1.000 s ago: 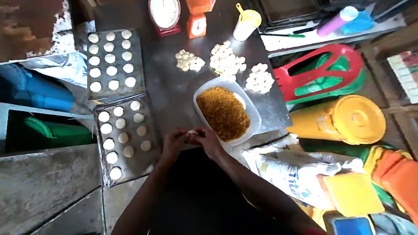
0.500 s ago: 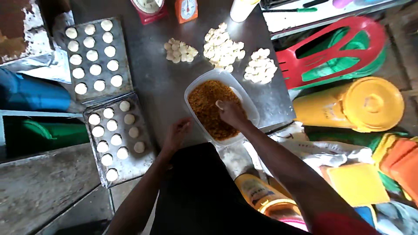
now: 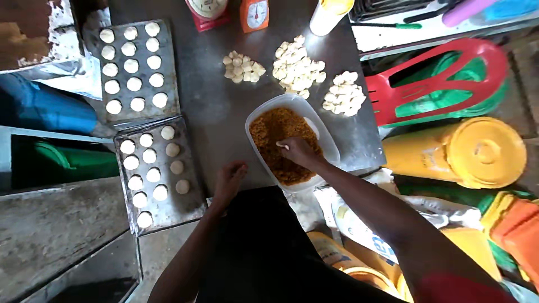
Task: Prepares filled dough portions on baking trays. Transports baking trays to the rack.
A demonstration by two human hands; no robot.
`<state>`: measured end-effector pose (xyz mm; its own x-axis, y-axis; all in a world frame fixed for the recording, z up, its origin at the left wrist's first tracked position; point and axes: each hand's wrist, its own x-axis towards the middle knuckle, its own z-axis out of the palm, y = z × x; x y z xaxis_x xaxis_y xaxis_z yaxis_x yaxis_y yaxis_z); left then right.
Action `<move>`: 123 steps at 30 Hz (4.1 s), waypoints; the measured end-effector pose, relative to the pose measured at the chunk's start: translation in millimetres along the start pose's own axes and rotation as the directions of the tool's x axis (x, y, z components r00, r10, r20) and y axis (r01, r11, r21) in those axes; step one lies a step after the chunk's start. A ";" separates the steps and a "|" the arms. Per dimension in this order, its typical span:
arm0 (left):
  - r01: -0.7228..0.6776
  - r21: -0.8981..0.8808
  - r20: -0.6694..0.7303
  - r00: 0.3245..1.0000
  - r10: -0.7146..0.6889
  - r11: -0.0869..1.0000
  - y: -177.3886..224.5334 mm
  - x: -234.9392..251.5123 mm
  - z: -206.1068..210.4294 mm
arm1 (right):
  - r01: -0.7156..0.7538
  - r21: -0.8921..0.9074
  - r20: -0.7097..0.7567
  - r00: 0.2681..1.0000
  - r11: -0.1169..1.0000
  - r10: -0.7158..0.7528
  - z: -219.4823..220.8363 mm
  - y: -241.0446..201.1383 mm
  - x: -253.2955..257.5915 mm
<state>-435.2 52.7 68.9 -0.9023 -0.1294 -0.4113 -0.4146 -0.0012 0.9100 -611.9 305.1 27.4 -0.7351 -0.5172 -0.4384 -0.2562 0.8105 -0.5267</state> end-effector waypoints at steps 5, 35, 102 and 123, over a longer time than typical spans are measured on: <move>-0.067 0.029 -0.043 0.997 0.069 0.997 34.4 12.1 17.3 | -0.179 0.503 0.136 0.983 0.845 0.127 -42.1 -11.0 -20.6; 0.037 0.110 0.129 0.990 -0.051 0.993 72.9 87.2 114.3 | 0.089 0.461 -0.409 0.904 0.883 0.123 -37.6 -4.0 -45.6; 0.082 0.162 0.237 0.964 -0.119 0.983 82.4 73.1 72.9 | 0.068 0.601 -0.348 0.919 0.797 0.184 -7.8 -19.1 -49.6; 0.049 0.087 0.180 0.982 -0.064 0.995 71.5 74.0 77.8 | 0.119 0.745 -0.324 0.925 0.656 0.200 -7.8 -31.8 -54.8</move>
<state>-540.9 120.2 99.5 -0.8804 0.0518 -0.4714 -0.4670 0.0786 0.8808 -568.4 309.9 73.8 -0.9344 -0.2271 -0.2746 0.2119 0.2654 -0.9406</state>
